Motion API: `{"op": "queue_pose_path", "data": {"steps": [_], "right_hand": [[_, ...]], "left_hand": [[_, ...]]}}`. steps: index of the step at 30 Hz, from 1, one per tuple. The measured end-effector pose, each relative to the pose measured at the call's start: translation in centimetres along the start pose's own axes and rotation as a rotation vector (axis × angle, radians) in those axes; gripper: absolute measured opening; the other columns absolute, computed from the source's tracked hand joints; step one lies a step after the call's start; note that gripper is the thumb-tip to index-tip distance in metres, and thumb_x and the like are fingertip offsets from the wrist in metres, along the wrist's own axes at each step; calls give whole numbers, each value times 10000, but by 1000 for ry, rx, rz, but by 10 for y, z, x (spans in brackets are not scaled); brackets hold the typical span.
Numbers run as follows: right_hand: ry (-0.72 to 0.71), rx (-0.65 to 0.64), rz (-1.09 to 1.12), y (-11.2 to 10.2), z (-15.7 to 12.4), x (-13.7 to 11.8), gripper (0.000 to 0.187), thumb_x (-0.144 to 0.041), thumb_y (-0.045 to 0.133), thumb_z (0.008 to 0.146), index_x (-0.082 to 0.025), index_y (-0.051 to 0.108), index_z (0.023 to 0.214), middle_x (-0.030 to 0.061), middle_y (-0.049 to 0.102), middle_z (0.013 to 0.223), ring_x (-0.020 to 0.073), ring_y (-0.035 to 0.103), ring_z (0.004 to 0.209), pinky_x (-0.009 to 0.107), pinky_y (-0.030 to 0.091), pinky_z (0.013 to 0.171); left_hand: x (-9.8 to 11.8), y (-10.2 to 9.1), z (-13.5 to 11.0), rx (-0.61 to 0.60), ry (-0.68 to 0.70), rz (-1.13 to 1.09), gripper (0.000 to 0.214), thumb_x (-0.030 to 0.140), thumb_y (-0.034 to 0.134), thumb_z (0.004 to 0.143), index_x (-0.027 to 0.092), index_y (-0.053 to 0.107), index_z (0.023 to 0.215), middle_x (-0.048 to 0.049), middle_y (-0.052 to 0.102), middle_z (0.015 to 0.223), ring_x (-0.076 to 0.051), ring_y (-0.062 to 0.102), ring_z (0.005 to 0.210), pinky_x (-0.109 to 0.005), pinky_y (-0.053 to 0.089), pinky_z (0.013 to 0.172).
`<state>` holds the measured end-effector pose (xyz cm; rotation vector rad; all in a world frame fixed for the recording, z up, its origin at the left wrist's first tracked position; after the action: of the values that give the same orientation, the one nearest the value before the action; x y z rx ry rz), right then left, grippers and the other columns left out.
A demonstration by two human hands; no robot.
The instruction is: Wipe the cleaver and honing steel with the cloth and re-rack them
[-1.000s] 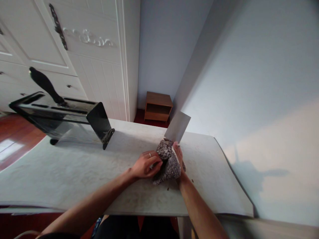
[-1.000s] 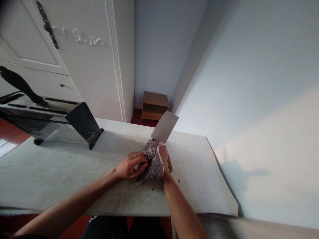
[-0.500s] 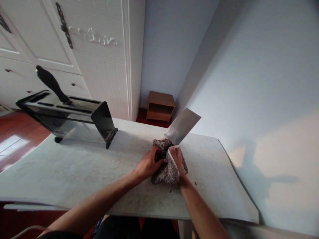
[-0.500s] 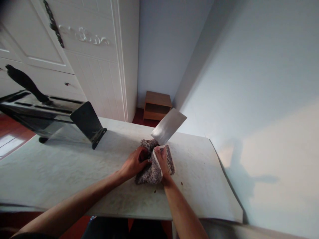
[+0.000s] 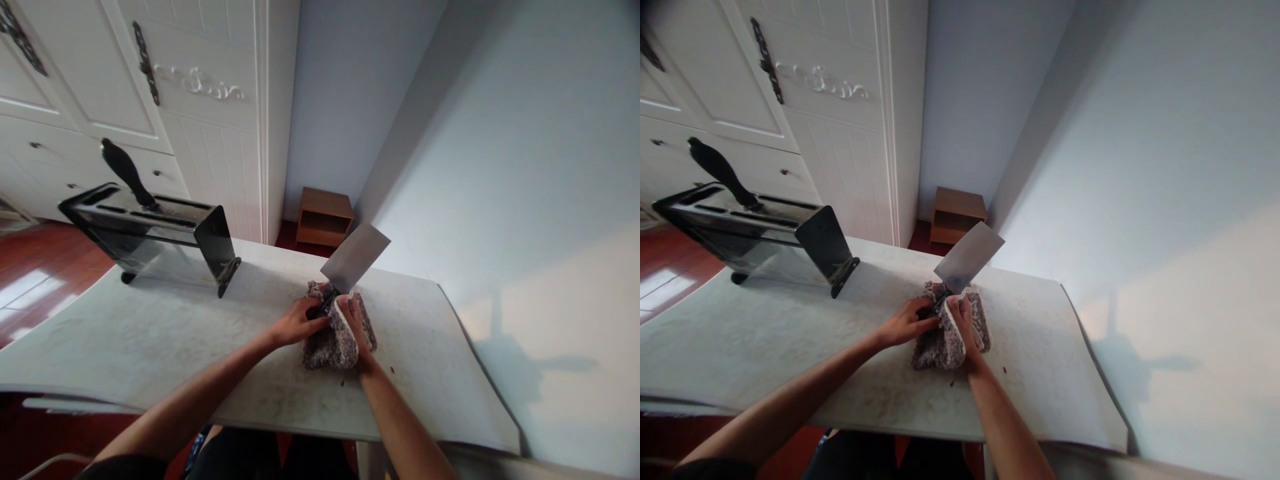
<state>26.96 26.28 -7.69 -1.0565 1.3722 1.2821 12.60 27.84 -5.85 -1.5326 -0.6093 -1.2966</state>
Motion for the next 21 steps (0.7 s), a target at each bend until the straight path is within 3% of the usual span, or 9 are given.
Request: {"op": "queue_pose_path", "data": {"steps": [4, 9, 14, 21], "right_hand": [[75, -18, 200, 4, 2, -2, 437, -618, 613, 811, -212, 518, 939, 24, 602, 875, 172, 582, 786, 298, 475, 704], [73, 74, 258, -1, 10, -3, 399, -558, 678, 767, -202, 556, 900, 25, 634, 829, 189, 619, 795, 293, 475, 661], [80, 41, 245, -5, 16, -1, 402, -551, 665, 781, -171, 608, 899, 61, 669, 903, 186, 632, 817, 278, 474, 673], [152, 127, 414, -7, 17, -2, 394, -482, 764, 707, -168, 661, 921, 23, 670, 899, 142, 609, 757, 256, 478, 723]], "left_hand": [[0, -6, 2, 21, -21, -92, 397, 536, 651, 773, 139, 636, 765, -8, 590, 788, -100, 507, 755, -172, 395, 653], [-7, -13, 3, 87, -124, -271, 491, 569, 710, 705, 137, 676, 936, -26, 618, 875, -107, 571, 722, -160, 458, 561], [-3, -20, 1, 75, -93, -172, 498, 567, 696, 738, 106, 694, 925, -23, 625, 725, -84, 546, 627, -146, 408, 542], [3, -36, -4, 60, 19, 82, 446, 501, 659, 777, 120, 722, 999, -28, 682, 810, -85, 563, 713, -148, 392, 626]]}}
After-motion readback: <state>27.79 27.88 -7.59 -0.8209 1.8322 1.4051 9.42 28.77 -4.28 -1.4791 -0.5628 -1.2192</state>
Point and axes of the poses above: each hand's wrist, its own z-axis towards the middle knuckle, its own y-axis out of the palm, x = y × z, the point moved 4 cm from there along z, towards the middle knuckle
